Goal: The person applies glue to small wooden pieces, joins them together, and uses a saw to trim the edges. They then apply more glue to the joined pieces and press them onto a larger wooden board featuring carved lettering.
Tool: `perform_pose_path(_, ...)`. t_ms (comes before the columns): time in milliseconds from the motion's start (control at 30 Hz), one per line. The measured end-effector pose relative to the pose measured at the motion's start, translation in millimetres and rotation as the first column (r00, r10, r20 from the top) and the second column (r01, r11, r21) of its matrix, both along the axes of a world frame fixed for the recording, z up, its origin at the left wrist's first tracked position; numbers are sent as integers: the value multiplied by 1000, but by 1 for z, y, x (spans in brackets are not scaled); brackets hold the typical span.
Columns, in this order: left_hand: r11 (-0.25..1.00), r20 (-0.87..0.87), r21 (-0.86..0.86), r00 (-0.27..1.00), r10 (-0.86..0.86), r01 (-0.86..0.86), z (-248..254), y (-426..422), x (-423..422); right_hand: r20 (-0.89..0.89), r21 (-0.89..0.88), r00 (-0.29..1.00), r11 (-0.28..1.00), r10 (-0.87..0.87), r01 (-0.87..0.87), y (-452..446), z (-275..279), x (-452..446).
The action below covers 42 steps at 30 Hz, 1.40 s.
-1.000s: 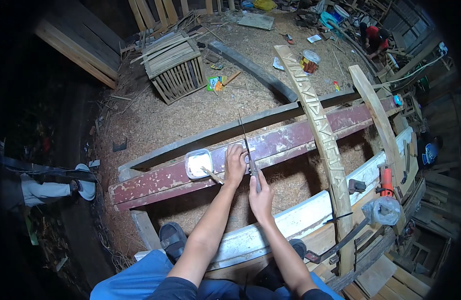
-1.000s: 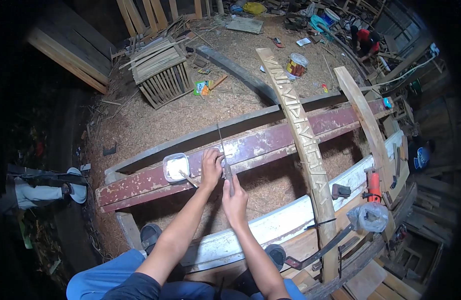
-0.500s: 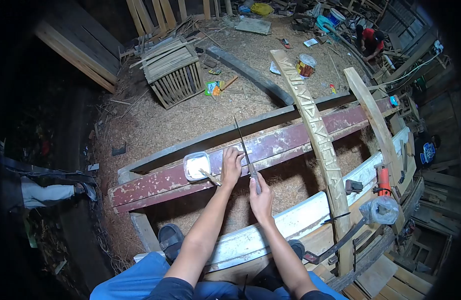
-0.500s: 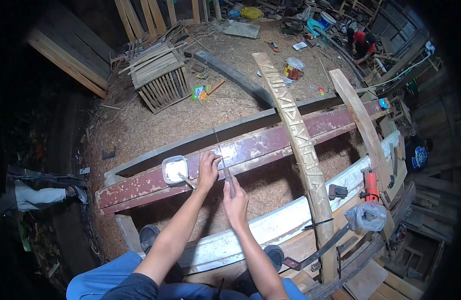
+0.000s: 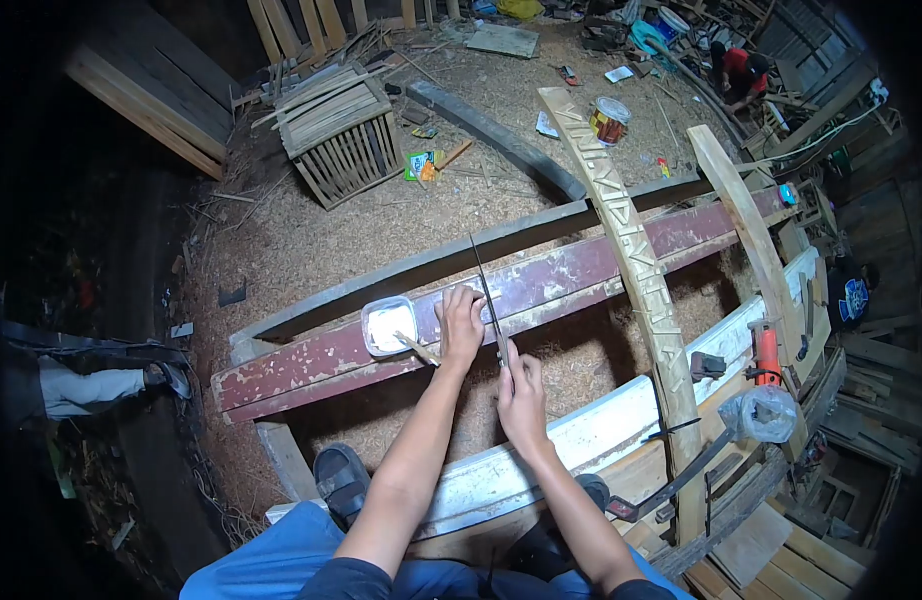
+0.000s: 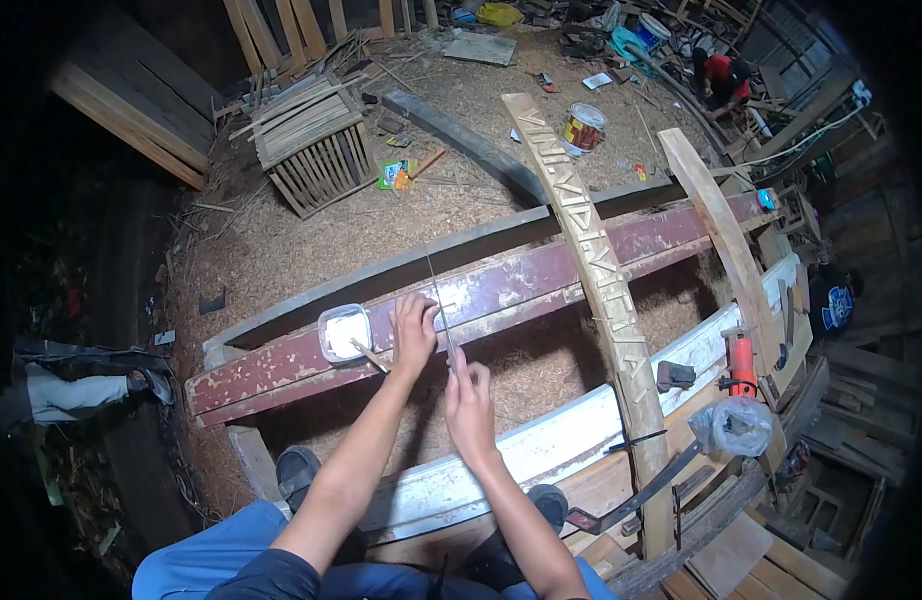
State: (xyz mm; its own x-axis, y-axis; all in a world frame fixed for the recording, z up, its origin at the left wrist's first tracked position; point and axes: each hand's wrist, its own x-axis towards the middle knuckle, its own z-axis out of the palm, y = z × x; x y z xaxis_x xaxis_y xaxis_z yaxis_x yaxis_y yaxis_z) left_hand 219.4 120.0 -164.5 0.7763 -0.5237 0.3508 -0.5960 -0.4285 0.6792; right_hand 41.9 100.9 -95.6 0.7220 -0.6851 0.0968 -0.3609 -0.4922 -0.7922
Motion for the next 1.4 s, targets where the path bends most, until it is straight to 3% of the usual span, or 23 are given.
perform_pose_path(267,999,-59,-31,998,-26,24,5,2,3,-11,41,1000,999,-22,22,-18,9,36)
perform_pose_path(400,999,-66,-35,998,6,-9,3,1,1,-36,-17,999,999,28,-29,-7,4,-15)
perform_pose_path(567,998,-108,-38,993,-44,40,3,3,3,-67,26,998,999,-19,21,-19,7,40)
perform_pose_path(667,999,-105,-32,994,-32,29,2,3,4,29,16,1000,1000,-6,6,-13,-4,12)
perform_pose_path(800,996,-72,-41,994,-78,75,8,5,5,-116,49,993,999,9,-3,-15,9,-8)
perform_pose_path(833,996,-71,-50,994,-83,79,7,4,7,-29,15,1000,1000,10,-10,-20,4,5)
perform_pose_path(933,998,-65,-64,997,-29,25,5,1,2,-58,-47,998,999,-18,15,-26,-2,41)
perform_pose_path(1100,999,-52,-36,998,-36,34,8,2,4,-56,24,998,999,34,-33,-11,14,-14)
perform_pose_path(1233,998,-57,-43,998,-37,34,8,1,1,-44,8,999,1000,4,-3,-24,5,39)
perform_pose_path(1400,998,-61,-48,997,-40,37,2,2,3,-38,42,999,999,12,-11,-14,-2,1)
